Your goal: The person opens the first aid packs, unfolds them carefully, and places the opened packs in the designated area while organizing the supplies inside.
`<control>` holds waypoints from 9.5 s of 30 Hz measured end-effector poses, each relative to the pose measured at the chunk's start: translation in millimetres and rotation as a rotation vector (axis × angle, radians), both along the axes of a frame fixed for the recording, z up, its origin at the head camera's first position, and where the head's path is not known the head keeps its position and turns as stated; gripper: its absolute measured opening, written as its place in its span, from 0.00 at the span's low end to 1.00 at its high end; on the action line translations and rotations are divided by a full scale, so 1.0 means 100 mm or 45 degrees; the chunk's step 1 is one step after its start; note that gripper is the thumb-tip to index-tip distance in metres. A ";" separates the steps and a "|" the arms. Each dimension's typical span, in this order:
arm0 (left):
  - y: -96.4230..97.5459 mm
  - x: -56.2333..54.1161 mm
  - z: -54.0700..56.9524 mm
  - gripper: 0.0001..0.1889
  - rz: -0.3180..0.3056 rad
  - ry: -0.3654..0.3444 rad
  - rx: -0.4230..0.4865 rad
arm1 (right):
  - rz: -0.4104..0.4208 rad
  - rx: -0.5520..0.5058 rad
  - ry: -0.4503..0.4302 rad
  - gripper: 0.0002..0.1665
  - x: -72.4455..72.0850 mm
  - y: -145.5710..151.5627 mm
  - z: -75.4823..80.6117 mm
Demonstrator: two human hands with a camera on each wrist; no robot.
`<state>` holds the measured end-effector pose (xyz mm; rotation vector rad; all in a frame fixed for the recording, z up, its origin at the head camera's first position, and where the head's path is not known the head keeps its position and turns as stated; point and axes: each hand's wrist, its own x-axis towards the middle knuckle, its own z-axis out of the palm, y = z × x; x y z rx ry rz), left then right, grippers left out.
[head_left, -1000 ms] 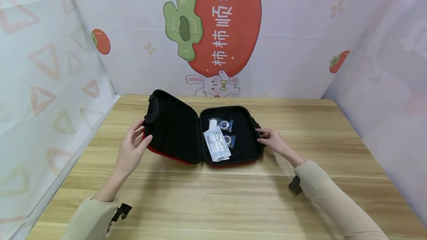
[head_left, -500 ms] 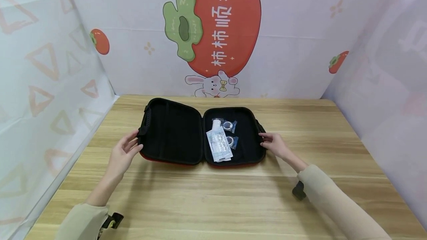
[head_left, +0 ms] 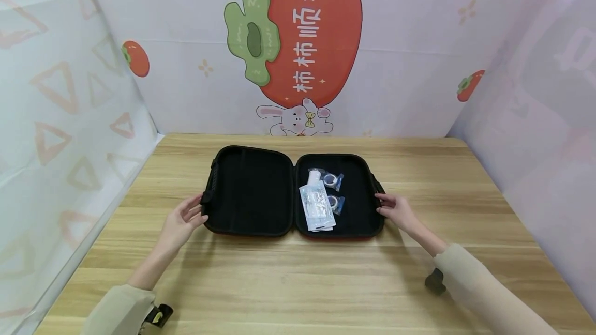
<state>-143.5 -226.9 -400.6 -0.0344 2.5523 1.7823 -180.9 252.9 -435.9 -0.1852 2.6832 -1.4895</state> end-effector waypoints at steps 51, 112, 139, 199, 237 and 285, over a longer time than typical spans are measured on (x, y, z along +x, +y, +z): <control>0.53 0.02 -0.13 0.28 -0.098 0.448 -0.640 | -0.026 -0.004 -0.131 0.26 0.42 0.58 0.03; 2.37 -0.66 -0.05 0.26 -1.427 0.592 -1.334 | -0.013 0.079 -0.150 0.28 0.42 0.60 0.04; 2.35 -0.71 0.00 0.05 -0.980 0.591 -0.470 | 0.002 -0.052 -0.171 0.29 0.42 0.61 0.02; 0.56 -0.89 0.07 0.18 -0.130 0.013 -0.138 | -0.017 0.015 -0.147 0.28 0.42 0.60 0.02; 0.48 -1.08 -0.07 0.20 -0.101 -0.255 -0.169 | -0.019 0.003 -0.126 0.28 0.44 0.62 -0.02; 0.59 -2.25 -1.73 0.12 -0.196 -0.393 0.081 | -0.016 -0.013 -0.132 0.28 0.41 0.62 -0.01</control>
